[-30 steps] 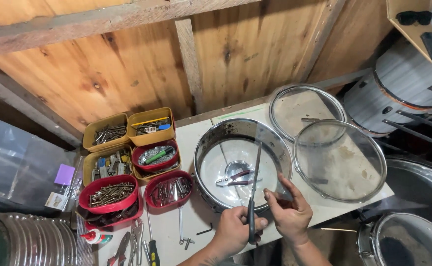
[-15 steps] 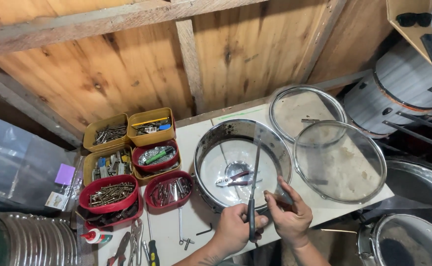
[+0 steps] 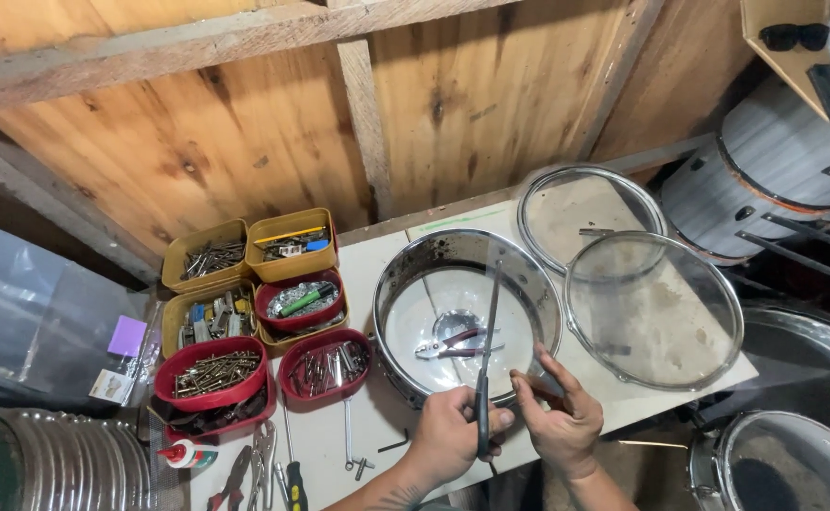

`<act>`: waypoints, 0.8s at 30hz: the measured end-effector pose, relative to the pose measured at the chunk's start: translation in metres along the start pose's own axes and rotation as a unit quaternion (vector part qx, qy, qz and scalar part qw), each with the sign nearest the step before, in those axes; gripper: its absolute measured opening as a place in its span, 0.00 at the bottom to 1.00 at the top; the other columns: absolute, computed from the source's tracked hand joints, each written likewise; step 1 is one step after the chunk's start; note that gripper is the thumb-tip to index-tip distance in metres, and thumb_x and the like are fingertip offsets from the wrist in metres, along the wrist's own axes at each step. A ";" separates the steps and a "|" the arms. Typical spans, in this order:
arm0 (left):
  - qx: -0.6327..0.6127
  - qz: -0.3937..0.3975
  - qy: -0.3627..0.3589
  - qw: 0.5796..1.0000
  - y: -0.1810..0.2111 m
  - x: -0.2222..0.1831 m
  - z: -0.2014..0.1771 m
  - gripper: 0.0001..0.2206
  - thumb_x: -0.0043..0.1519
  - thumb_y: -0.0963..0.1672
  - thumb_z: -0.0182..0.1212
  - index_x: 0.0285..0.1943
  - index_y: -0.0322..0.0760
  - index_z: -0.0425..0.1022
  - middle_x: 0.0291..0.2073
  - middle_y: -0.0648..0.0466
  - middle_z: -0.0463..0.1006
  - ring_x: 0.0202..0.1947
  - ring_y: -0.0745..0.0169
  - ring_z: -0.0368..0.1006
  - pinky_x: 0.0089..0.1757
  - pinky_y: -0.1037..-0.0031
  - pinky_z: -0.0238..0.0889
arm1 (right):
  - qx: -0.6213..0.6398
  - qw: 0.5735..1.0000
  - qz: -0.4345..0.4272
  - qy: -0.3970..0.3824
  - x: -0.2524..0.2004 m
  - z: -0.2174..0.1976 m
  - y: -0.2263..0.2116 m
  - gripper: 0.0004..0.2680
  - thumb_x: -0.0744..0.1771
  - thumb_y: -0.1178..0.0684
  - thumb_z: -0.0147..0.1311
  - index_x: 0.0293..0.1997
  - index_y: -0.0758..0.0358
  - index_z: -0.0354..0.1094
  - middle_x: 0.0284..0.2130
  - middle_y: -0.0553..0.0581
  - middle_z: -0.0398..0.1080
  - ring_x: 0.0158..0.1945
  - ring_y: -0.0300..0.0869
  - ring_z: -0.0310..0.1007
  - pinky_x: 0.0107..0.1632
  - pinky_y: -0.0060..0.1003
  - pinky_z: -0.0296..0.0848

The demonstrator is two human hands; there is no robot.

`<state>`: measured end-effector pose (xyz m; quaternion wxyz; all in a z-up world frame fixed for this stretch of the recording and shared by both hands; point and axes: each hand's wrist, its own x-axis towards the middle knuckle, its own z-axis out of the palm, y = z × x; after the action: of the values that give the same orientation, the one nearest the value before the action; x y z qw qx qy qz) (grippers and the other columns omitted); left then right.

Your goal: Repairing a snare drum by using tools to adjust or install components like drum heads and snare wires.

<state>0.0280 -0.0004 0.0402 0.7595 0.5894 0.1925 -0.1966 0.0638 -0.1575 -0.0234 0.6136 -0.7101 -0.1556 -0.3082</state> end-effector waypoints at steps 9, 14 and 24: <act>0.016 0.027 0.011 0.999 0.003 0.004 0.001 0.13 0.56 0.41 0.78 0.34 0.29 0.74 0.19 0.45 0.78 0.17 0.59 0.74 0.21 0.70 0.72 | 0.002 0.999 -0.029 -0.020 -0.005 -0.005 0.006 0.20 0.61 0.68 0.66 0.59 0.73 0.67 0.56 0.67 0.73 0.41 0.43 0.86 0.51 0.30 0.86; -0.002 0.026 0.004 1.000 0.005 0.005 0.002 0.13 0.56 0.40 0.77 0.34 0.28 0.73 0.18 0.42 0.77 0.16 0.56 0.74 0.21 0.69 0.72 | -0.011 1.000 -0.027 -0.007 -0.006 -0.004 0.007 0.20 0.60 0.68 0.66 0.58 0.72 0.68 0.54 0.67 0.74 0.39 0.42 0.85 0.50 0.30 0.86; -0.018 0.020 0.008 1.000 0.015 0.006 0.008 0.13 0.58 0.41 0.76 0.39 0.26 0.74 0.21 0.44 0.77 0.16 0.59 0.73 0.22 0.70 0.72 | -0.014 0.999 -0.051 -0.005 -0.012 -0.001 0.017 0.20 0.60 0.68 0.66 0.57 0.72 0.68 0.54 0.68 0.74 0.38 0.43 0.86 0.49 0.31 0.87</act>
<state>0.0413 -0.0050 0.0510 0.7719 0.5813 0.1906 -0.1730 0.0643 -0.1596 -0.0440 0.5866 -0.7113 -0.1902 -0.3374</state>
